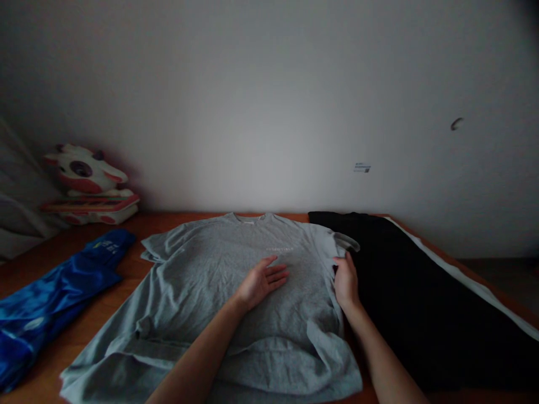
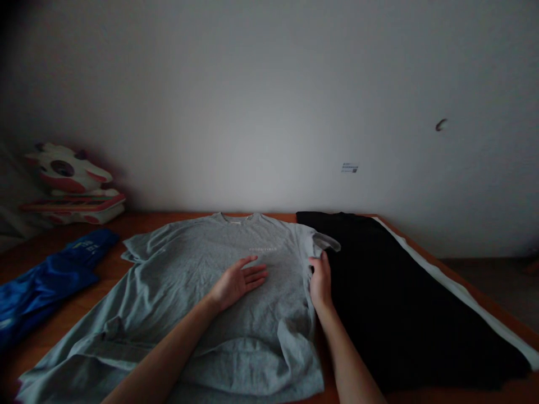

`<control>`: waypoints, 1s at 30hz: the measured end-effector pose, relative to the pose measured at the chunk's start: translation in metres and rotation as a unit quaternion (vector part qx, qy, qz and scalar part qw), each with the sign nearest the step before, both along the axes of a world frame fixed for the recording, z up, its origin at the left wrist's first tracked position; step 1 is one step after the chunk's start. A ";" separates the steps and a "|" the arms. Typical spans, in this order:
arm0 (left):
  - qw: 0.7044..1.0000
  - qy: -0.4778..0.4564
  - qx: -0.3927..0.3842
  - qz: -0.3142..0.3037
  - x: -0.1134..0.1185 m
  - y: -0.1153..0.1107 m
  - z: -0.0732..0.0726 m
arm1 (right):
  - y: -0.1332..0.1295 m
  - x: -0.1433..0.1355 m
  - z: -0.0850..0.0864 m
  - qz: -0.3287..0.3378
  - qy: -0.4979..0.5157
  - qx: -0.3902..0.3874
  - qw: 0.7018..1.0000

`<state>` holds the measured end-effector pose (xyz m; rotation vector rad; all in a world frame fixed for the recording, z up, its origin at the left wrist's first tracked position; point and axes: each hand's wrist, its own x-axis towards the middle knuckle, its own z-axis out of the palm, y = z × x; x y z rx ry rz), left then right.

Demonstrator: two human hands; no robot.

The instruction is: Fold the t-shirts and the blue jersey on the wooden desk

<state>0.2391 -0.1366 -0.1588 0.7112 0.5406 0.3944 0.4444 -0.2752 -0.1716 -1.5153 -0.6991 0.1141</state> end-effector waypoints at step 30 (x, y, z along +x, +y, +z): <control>0.775 0.287 0.561 0.054 0.090 0.034 0.024 | 0.000 -0.042 -0.012 0.169 -0.367 -0.237 0.883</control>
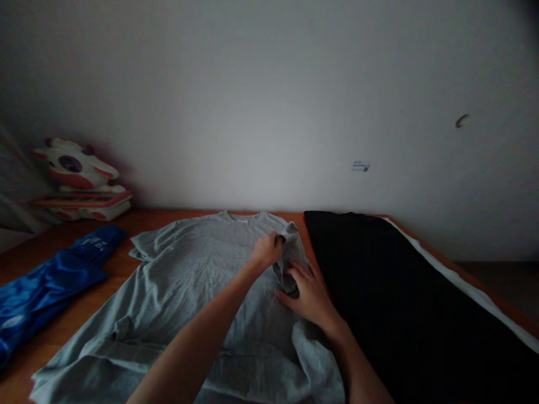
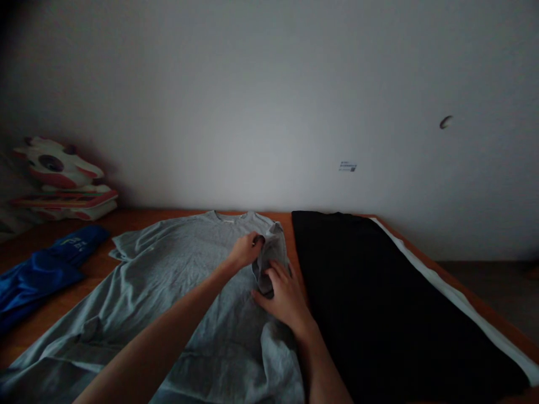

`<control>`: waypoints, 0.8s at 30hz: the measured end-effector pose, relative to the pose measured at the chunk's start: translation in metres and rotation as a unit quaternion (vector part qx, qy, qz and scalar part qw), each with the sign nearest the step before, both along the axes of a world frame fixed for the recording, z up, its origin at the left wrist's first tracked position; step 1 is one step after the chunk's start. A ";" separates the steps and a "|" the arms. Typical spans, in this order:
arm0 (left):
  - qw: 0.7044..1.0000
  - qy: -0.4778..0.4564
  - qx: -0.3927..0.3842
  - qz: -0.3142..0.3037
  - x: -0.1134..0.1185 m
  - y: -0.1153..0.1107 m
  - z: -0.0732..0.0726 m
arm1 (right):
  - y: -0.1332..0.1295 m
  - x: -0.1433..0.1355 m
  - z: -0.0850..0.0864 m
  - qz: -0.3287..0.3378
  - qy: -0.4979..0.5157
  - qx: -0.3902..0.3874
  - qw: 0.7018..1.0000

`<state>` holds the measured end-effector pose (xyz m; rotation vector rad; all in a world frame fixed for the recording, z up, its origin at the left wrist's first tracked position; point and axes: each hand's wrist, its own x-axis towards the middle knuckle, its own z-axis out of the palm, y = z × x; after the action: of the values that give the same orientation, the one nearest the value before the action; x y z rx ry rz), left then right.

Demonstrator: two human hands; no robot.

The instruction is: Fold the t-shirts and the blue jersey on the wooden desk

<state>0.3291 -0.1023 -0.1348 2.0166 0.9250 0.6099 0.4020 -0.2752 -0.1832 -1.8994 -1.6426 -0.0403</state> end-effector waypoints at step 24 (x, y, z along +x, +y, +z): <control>0.990 0.117 0.064 -0.036 0.094 0.069 -0.013 | -0.023 0.022 0.018 -0.067 0.000 -0.039 0.997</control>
<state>0.4233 -0.0329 -0.1477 2.2623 0.9648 0.4073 0.4245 -0.2986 -0.1657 -2.0672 -1.5353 -0.0315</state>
